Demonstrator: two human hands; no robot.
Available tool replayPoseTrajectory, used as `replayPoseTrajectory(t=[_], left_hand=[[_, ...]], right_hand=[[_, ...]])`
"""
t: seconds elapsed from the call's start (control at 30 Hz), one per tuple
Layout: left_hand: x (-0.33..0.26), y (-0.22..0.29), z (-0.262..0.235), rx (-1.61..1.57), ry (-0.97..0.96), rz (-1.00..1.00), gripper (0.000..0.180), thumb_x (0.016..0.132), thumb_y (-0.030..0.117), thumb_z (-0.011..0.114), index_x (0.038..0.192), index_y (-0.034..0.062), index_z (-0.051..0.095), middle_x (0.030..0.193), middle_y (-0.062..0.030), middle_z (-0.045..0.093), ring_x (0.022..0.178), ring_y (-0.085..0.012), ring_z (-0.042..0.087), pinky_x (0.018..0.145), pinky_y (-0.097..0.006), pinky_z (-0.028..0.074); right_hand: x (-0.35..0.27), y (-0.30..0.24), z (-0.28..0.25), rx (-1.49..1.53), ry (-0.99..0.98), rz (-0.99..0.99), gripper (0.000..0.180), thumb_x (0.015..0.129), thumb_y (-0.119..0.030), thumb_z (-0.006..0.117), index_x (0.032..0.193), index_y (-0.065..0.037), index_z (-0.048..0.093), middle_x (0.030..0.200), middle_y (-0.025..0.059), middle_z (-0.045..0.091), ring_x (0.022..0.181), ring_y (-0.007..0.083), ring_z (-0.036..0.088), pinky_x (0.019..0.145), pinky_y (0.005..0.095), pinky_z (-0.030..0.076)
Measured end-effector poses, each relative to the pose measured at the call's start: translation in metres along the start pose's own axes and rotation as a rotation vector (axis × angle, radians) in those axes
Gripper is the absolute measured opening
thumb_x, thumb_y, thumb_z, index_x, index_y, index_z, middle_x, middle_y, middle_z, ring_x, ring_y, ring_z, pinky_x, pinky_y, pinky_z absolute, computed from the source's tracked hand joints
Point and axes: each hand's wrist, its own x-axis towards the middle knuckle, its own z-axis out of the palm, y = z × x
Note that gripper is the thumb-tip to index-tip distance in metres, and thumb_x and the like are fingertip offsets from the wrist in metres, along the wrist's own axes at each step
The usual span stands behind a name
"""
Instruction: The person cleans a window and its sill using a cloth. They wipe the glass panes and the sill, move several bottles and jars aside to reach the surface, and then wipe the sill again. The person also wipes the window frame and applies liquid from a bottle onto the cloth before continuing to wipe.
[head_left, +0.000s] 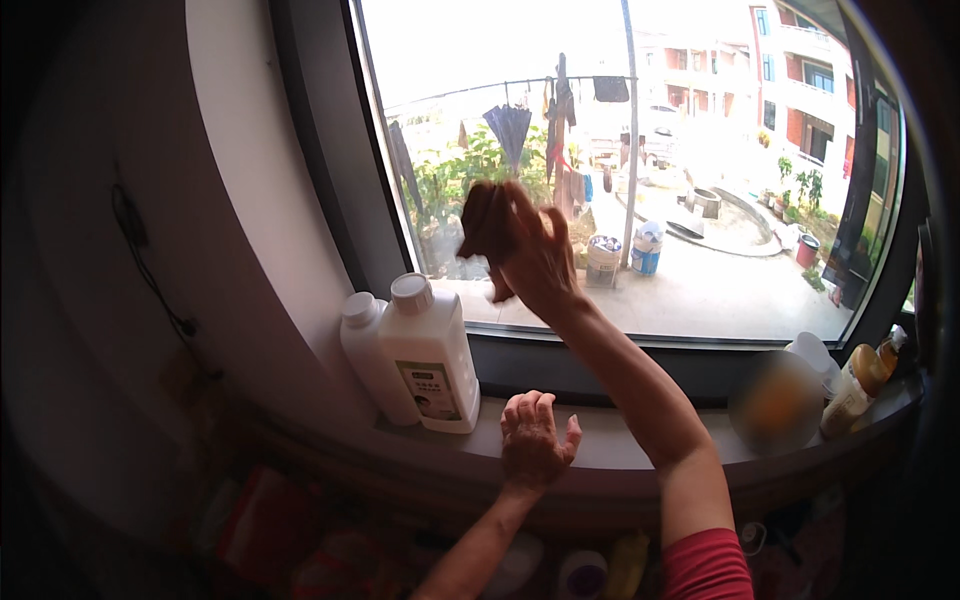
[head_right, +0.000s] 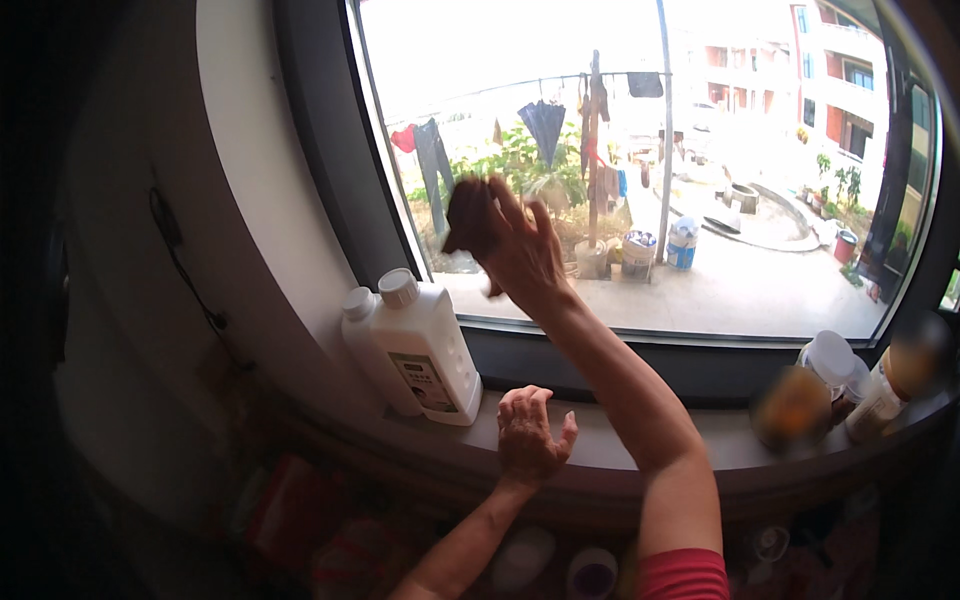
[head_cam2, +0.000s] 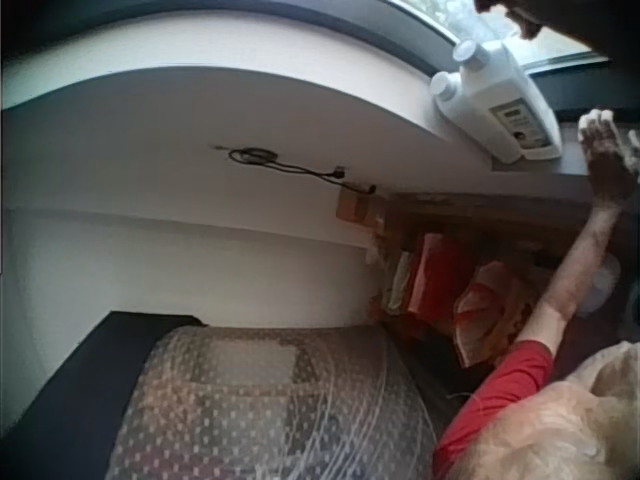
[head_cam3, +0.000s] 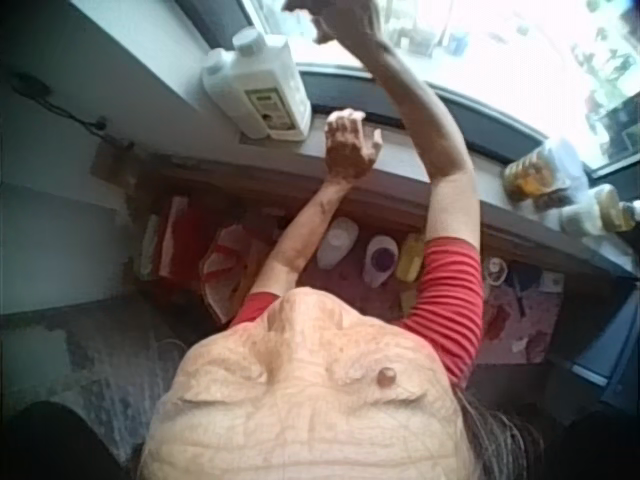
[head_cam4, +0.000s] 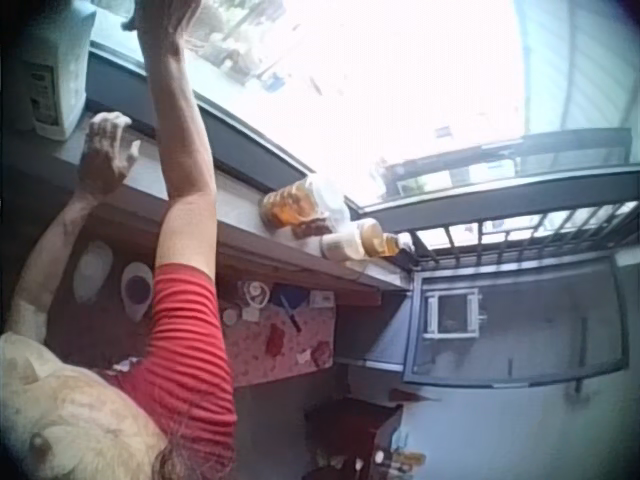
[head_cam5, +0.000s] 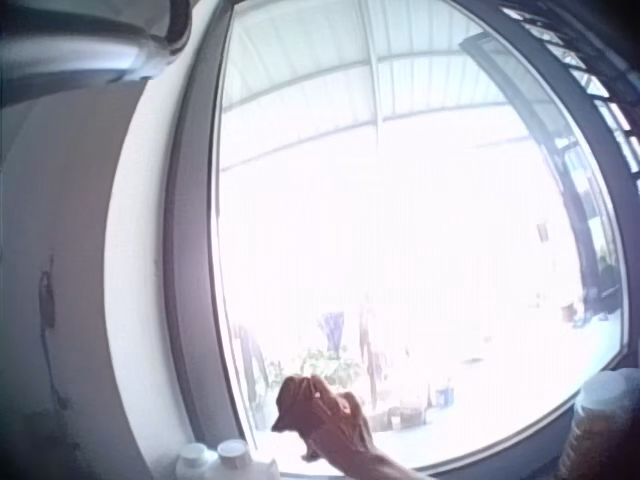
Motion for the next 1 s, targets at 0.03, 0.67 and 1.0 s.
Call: replayPoseTrajectory(t=[0.03,0.67,1.0], left_hand=[[-0.001,-0.001,-0.002,0.021,-0.003,0.006,0.041,0.077,0.028,0.067,0.108,0.0035,0.053,0.11,-0.0142,0.051,0.109,-0.0329,0.047,0.093,-0.045,0.042],[0.001,0.004,-0.003,-0.089,0.022,-0.028,0.036,0.077,0.023,0.064,0.104,0.0008,0.054,0.104,-0.018,0.053,0.105,-0.0369,0.048,0.093,-0.048,0.041],[-0.003,-0.002,-0.001,-0.004,0.012,-0.039,0.022,0.075,0.021,0.066,0.089,0.0045,0.06,0.101,-0.0134,0.055,0.106,-0.0336,0.049,0.094,-0.046,0.04]], right_hand=[[0.03,-0.009,-0.01,-0.04,-0.154,0.003,0.047,0.074,-0.019,0.069,0.119,-0.014,0.057,0.123,0.0062,0.054,0.121,0.0207,0.044,0.088,0.0358,0.039],[-0.101,-0.01,-0.027,0.537,-0.634,-0.142,0.026,0.083,-0.012,0.051,0.1,0.003,0.063,0.11,0.0191,0.06,0.104,0.0286,0.059,0.09,0.0371,0.047],[-0.064,0.069,-0.082,0.965,-1.102,0.837,0.018,0.08,-0.002,0.053,0.082,-0.003,0.071,0.069,0.0095,0.067,0.065,0.0159,0.064,0.062,0.03,0.052]])
